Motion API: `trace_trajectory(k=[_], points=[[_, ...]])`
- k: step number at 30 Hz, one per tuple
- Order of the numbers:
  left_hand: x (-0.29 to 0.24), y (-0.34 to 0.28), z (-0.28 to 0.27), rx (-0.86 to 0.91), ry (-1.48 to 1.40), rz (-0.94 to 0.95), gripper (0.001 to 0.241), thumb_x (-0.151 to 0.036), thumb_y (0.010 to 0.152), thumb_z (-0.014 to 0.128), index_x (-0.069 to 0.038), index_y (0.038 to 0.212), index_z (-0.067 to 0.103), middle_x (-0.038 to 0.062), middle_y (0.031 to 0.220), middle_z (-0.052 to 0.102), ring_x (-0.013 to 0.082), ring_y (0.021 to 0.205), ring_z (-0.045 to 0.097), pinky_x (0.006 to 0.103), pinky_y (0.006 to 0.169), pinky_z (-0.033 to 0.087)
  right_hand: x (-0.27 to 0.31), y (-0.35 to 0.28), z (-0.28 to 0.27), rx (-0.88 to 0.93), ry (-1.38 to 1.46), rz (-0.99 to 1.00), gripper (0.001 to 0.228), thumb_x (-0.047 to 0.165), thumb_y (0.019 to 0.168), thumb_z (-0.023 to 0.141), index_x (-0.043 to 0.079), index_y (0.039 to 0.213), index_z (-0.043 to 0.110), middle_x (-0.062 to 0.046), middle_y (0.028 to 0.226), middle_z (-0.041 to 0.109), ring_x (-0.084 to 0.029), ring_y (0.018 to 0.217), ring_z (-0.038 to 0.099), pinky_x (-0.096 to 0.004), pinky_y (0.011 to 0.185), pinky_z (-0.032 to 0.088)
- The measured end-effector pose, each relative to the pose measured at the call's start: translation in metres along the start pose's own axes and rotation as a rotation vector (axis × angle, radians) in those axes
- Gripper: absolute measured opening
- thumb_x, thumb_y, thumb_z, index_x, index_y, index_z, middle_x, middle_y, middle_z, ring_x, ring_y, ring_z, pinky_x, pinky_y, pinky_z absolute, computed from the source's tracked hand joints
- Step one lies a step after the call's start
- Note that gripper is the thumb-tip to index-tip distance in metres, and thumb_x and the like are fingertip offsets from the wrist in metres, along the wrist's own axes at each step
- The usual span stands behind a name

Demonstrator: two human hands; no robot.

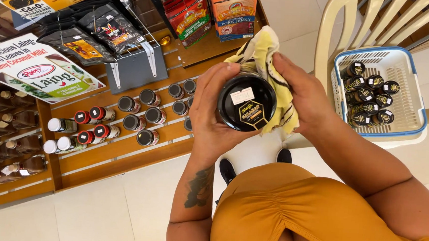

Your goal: The recorder wipes down several glass jars with a cloth before placing them in a basket and then wipes the wooden display shelf.

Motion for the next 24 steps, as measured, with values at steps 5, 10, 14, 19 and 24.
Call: trace_trajectory(k=[5,10,14,19,24], points=[[0.008,0.000,-0.003,-0.025,0.017,0.005,0.091,-0.011,0.059,0.099,-0.007,0.136,0.053,0.013,0.136,0.060,0.0298,0.125,0.063,0.0401,0.112,0.055,0.010,0.000,-0.030,-0.245,-0.124,0.066,0.052,0.022,0.094,0.063,-0.005,0.139,0.061,-0.016,0.120,0.073,-0.015,0.090,0.071,-0.022,0.074,0.059],[0.014,0.002,-0.003,-0.045,-0.064,-0.041,0.088,-0.010,0.063,0.097,-0.008,0.138,0.051,0.013,0.136,0.058,0.0276,0.124,0.064,0.0382,0.111,0.055,0.022,0.000,-0.037,-0.445,-0.197,0.055,0.044,0.024,0.090,0.069,-0.004,0.124,0.071,-0.013,0.108,0.077,-0.015,0.081,0.072,-0.023,0.070,0.059],[0.030,0.000,-0.003,-0.092,-0.240,-0.151,0.083,-0.005,0.067,0.089,-0.005,0.139,0.049,0.011,0.132,0.061,0.0234,0.117,0.066,0.0336,0.109,0.056,0.000,0.008,-0.042,-0.310,-0.127,0.133,0.038,0.025,0.094,0.068,-0.003,0.120,0.071,-0.012,0.100,0.076,-0.014,0.071,0.071,-0.022,0.060,0.059],[0.060,-0.008,-0.008,-0.166,-0.363,-0.195,0.074,-0.005,0.073,0.088,-0.008,0.138,0.053,0.008,0.141,0.060,0.0198,0.123,0.064,0.0333,0.114,0.053,0.004,0.007,-0.063,-0.318,-0.211,0.172,0.044,0.029,0.092,0.070,-0.003,0.123,0.070,-0.010,0.086,0.075,-0.013,0.059,0.068,-0.022,0.050,0.060],[0.072,-0.009,0.012,-0.133,-0.689,-0.304,0.067,0.004,0.077,0.083,-0.005,0.137,0.056,0.008,0.132,0.065,0.0197,0.117,0.066,0.0351,0.109,0.056,0.023,0.002,-0.072,-0.214,0.045,0.039,0.042,0.019,0.098,0.061,-0.008,0.130,0.064,-0.018,0.108,0.076,-0.023,0.082,0.076,-0.030,0.071,0.063]])
Point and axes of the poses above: each hand's wrist, its own y-axis towards the middle knuckle, its own z-axis out of the palm, x = y × z, the point moved 9 cm from there along y, towards the middle knuckle
